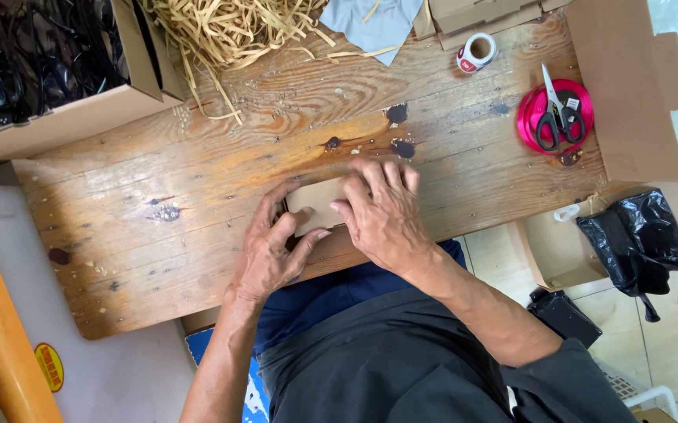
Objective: The person cleans sunglasses with a cloth, places them into a plastic pouch, and then puts them into a cardboard box with shredded paper filler.
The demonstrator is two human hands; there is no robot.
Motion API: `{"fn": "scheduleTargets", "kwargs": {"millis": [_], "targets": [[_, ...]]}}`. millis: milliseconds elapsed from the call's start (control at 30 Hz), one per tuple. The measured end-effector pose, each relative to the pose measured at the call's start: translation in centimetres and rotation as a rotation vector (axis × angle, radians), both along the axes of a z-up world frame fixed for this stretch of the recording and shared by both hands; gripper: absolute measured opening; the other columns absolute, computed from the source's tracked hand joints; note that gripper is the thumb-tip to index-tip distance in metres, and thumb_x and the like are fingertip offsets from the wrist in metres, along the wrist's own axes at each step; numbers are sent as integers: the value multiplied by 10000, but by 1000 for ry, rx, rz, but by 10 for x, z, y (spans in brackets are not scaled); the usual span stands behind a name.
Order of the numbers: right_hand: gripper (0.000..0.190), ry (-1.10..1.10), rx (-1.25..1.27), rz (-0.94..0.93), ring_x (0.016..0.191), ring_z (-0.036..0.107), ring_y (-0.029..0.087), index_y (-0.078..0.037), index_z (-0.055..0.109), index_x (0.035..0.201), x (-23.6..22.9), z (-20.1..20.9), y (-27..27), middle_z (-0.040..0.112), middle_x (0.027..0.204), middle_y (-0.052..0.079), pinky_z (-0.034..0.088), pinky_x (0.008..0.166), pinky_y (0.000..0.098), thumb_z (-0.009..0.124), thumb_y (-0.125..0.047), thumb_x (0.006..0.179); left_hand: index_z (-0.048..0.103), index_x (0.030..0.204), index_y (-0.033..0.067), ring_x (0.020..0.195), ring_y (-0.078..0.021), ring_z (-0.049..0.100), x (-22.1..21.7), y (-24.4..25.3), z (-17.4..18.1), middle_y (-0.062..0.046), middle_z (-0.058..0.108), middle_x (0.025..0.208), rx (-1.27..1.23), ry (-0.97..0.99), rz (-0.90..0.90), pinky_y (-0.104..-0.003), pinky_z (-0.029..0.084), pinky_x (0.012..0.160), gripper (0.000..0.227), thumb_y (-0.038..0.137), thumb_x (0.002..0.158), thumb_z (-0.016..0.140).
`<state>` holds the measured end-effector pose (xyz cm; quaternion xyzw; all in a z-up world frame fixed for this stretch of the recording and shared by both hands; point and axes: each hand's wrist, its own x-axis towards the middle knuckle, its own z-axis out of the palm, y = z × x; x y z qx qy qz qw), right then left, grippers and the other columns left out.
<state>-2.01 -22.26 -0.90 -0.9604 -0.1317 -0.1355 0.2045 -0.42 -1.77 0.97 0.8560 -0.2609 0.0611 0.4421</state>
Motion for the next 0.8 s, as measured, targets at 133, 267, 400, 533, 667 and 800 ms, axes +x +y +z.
{"fn": "scheduleTargets", "kwargs": {"millis": [133, 267, 400, 533, 667, 800], "targets": [[422, 193, -150, -26, 1441, 324, 428, -93, 613, 1320, 11, 21, 9, 404, 1516, 256, 145, 1094, 655, 522, -394, 1039, 674, 1031, 103, 890, -352, 703, 0, -1, -10, -181, 625, 1317, -13, 20, 8, -448, 567, 725, 261, 225, 862, 831], [473, 255, -156, -2, 1447, 329, 447, -108, 567, 1394, 13, 18, 7, 404, 1532, 265, 121, 1124, 703, 517, -398, 1024, 683, 993, 98, 852, -330, 703, 2, -6, -6, -172, 628, 1313, -24, -2, 51, -413, 549, 678, 320, 269, 809, 879], [499, 262, -200, 3, 1431, 346, 433, -150, 553, 1406, 18, 10, 6, 382, 1547, 233, 223, 1115, 685, 489, -443, 1007, 677, 992, 86, 1018, -380, 715, 1, -8, -13, -184, 631, 1310, 6, 13, 83, -419, 580, 753, 318, 258, 807, 870], [493, 248, -174, 2, 1465, 300, 434, -122, 559, 1410, 51, 13, 8, 340, 1583, 232, 168, 1139, 696, 477, -415, 1023, 639, 989, 64, 1060, -412, 682, 28, -15, -9, -210, 605, 1320, 42, -28, 111, -468, 573, 794, 286, 240, 865, 827], [519, 219, -164, -17, 1459, 307, 447, -126, 530, 1440, 80, 11, 8, 362, 1571, 231, 133, 1137, 741, 501, -422, 1015, 620, 995, 70, 1037, -364, 631, 55, -15, -18, -199, 588, 1342, 41, -83, 102, -448, 539, 833, 285, 246, 893, 820], [543, 163, -144, -3, 1455, 313, 453, -128, 513, 1467, 83, 9, 8, 376, 1563, 235, 127, 1142, 746, 506, -429, 1015, 613, 1045, 90, 1223, -444, 527, 63, -10, -13, -186, 540, 1443, 46, -95, 54, -520, 432, 946, 461, 341, 791, 904]]}}
